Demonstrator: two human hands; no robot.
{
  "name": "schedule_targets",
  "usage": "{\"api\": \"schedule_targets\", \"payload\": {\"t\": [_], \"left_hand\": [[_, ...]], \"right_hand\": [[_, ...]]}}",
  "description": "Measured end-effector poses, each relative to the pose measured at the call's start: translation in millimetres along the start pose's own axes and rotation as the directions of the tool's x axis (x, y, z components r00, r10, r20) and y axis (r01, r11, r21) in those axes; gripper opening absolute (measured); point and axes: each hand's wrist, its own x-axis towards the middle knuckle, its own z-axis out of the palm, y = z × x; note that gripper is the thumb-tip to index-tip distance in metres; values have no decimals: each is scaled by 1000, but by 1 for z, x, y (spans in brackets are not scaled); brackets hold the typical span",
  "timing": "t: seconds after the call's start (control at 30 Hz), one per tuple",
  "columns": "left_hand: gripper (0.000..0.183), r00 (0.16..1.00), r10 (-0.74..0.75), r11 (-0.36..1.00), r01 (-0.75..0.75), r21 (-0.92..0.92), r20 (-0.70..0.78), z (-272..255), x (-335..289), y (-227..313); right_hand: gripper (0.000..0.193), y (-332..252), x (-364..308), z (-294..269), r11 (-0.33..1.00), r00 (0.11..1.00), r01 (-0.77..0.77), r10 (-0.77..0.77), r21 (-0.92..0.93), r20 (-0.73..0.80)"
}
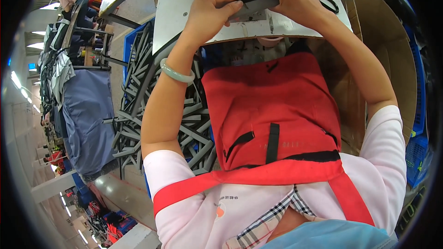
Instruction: Assembling grey plastic tubes and black components on a factory workbench.
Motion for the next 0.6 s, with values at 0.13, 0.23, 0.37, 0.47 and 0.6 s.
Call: {"api": "schedule_targets", "payload": {"t": [0.13, 0.23, 0.37, 0.47, 0.6], "left_hand": [[31, 999, -32, 996, 30, -81, -28, -2, 10, 0], [31, 1000, -22, 997, 22, -73, 7, -8, 15, -3], [31, 1000, -16, 998, 14, -55, -27, -8, 19, 0], [30, 1000, 8, 999, -9, -44, -24, -12, 20, 0], [28, 999, 29, 999, -30, -17, -21, -10, 28, 0]], "right_hand": [[41, -4, 13, -3, 994, 991, -109, 109, -6, 83], [31, -16, 26, -27, 989, 965, -111, 131, -100, 227], [33, -6, 27, -19, 995, 981, -74, 85, -70, 173], [33, -8, 31, -20, 996, 988, -77, 81, -36, 134], [33, 28, 36, 7, 997, 992, -78, 78, -2, 97]]}}
